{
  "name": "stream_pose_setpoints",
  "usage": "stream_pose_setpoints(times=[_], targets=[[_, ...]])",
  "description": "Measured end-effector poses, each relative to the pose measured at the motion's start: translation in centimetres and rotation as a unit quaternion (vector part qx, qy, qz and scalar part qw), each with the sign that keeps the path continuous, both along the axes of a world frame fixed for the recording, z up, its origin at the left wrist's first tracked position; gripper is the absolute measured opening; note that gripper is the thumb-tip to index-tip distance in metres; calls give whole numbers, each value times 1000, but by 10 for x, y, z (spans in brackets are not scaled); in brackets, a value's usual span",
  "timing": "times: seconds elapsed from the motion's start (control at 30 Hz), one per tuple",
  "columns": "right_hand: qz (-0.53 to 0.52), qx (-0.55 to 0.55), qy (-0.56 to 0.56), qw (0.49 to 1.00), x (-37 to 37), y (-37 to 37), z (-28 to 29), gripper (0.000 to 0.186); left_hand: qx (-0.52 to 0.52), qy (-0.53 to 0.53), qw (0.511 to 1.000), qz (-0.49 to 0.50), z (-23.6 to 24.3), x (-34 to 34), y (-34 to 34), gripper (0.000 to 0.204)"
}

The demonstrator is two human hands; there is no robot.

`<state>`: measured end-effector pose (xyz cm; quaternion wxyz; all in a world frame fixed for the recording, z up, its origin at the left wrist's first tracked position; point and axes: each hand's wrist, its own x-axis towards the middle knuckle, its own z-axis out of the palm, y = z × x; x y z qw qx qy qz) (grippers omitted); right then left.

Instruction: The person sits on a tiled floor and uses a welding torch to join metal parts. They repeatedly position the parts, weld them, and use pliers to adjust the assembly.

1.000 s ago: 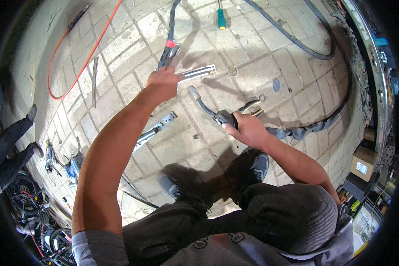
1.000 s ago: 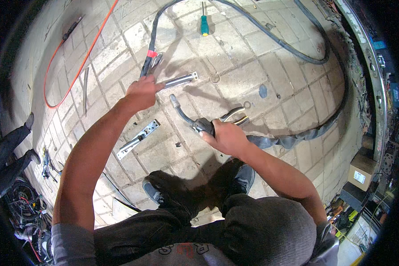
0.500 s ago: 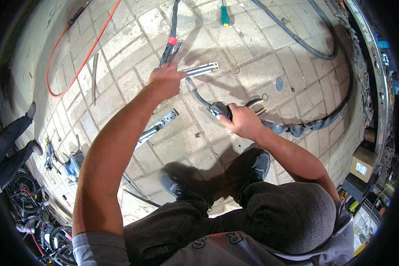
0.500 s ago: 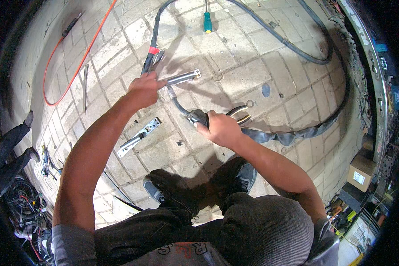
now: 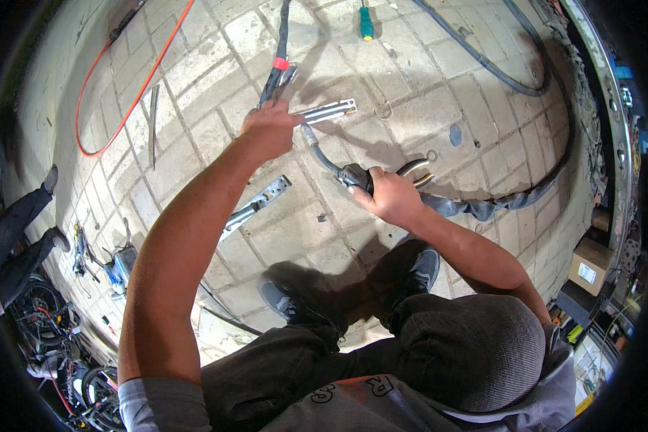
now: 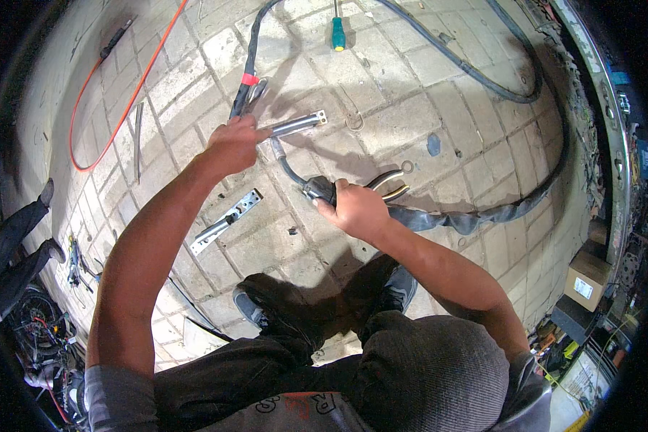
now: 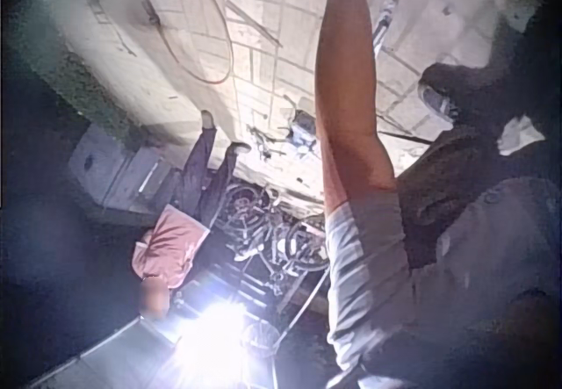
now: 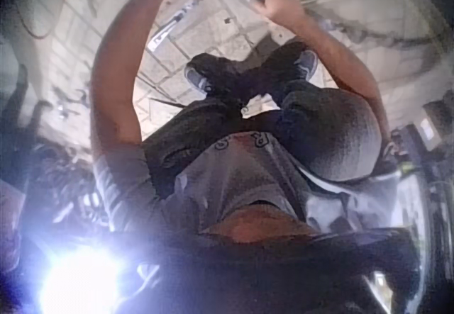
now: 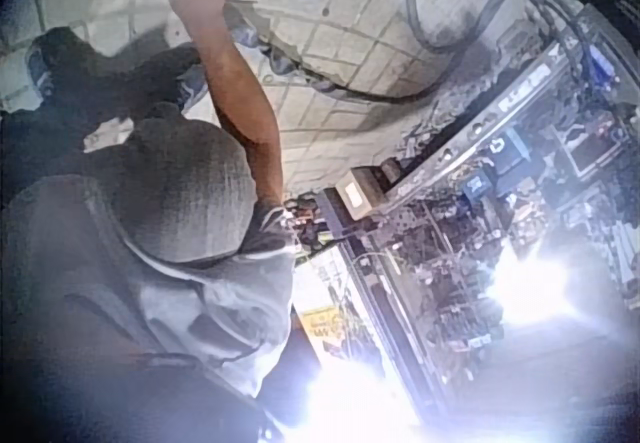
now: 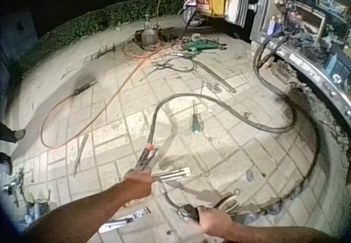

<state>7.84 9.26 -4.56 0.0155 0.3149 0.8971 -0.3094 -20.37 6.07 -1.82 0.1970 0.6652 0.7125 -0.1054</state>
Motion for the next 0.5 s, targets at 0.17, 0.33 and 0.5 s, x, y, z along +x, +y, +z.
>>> stream_pose_setpoints(times=[0.17,0.33,0.5], targets=[[-6,4,-10,1000,-1,-2,2,53,-19,2,1000,2,5,1,2,50],[-20,-4,4,1000,-1,-4,-1,52,1,-3,1000,1,-6,-4,0,48],[-33,-26,-44,998,-1,-5,5,52,-25,12,1000,-11,-7,-4,2,39]])
